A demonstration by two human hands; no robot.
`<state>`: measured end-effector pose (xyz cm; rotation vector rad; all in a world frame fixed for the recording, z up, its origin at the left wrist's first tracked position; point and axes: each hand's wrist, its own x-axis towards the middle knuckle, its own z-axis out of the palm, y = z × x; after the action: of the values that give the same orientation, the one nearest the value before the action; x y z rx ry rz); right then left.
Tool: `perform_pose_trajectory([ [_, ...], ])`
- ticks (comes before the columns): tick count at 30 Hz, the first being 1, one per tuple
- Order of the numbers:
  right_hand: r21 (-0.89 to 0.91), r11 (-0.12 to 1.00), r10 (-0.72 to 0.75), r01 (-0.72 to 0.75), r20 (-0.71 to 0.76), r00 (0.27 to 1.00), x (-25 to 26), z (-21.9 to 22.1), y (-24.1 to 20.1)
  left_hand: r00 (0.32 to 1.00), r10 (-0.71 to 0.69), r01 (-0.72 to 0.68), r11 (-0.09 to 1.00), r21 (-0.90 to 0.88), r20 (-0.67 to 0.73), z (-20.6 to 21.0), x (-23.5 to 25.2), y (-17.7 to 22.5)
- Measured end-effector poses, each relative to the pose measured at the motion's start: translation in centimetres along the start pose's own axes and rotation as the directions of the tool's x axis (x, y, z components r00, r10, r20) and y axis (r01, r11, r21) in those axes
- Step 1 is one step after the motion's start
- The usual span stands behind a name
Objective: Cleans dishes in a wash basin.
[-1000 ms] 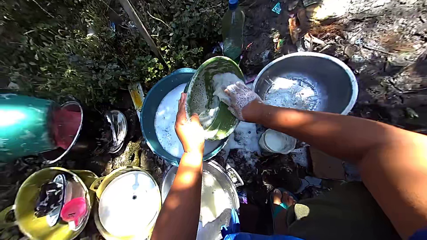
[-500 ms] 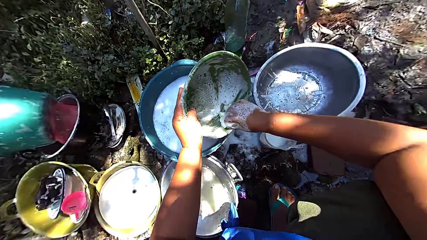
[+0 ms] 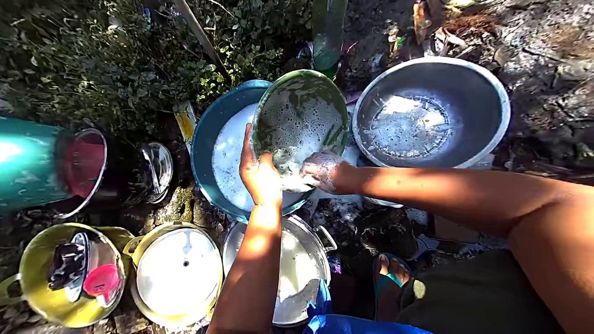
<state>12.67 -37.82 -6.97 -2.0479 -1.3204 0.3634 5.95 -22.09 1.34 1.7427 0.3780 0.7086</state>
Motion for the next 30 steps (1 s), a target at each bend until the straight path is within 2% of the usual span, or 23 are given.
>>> perform_pose_trajectory([
  [3,0.010,1.000,0.021,-0.021,0.030,0.999,0.0,0.2,-0.8,1.000,0.008,-0.008,1.000,0.006,0.009,-0.2,-0.2,-0.2],
  [6,-0.041,0.994,-0.097,0.098,0.022,0.995,-0.7,-0.2,0.8,0.996,-0.067,0.067,0.998,-0.009,-0.063,-0.7,-0.1,-1.2],
  [8,-0.072,0.983,-0.164,0.167,0.049,0.985,-1.0,-0.4,1.6,0.998,-0.030,0.029,1.000,-0.006,-0.051,-1.0,-0.1,-1.5],
  [10,-0.082,0.987,-0.126,0.137,0.118,0.985,-1.1,-0.7,1.3,0.999,-0.017,0.016,1.000,-0.020,-0.040,-0.8,0.1,-1.4],
  [13,-0.104,0.994,-0.023,0.033,0.092,0.995,-0.5,-0.4,0.8,0.998,-0.043,0.041,0.998,-0.043,-0.048,-0.4,0.1,-1.0],
  [15,-0.077,0.997,0.027,-0.018,0.126,0.992,0.0,-1.0,0.3,0.997,-0.055,0.051,0.997,-0.059,-0.054,-0.3,0.0,-1.0],
  [19,0.090,0.996,0.020,-0.027,0.075,0.997,-0.1,-0.6,-2.0,0.994,-0.093,0.090,0.995,-0.045,-0.065,-0.3,0.2,-0.8],
  [22,0.139,0.989,0.052,-0.058,0.045,0.998,0.2,-0.4,-3.2,0.992,-0.116,0.113,0.992,-0.049,-0.058,0.0,-0.1,-0.5],
  [28,0.011,0.999,-0.052,0.052,-0.040,0.998,-0.1,0.3,-1.6,0.994,-0.095,0.093,0.995,-0.032,-0.052,-0.4,-0.3,-0.9],
  [30,-0.013,0.999,-0.044,0.043,-0.062,0.997,-0.1,0.5,-1.6,0.995,-0.089,0.086,0.995,-0.055,-0.054,-0.2,-0.2,-0.9],
])
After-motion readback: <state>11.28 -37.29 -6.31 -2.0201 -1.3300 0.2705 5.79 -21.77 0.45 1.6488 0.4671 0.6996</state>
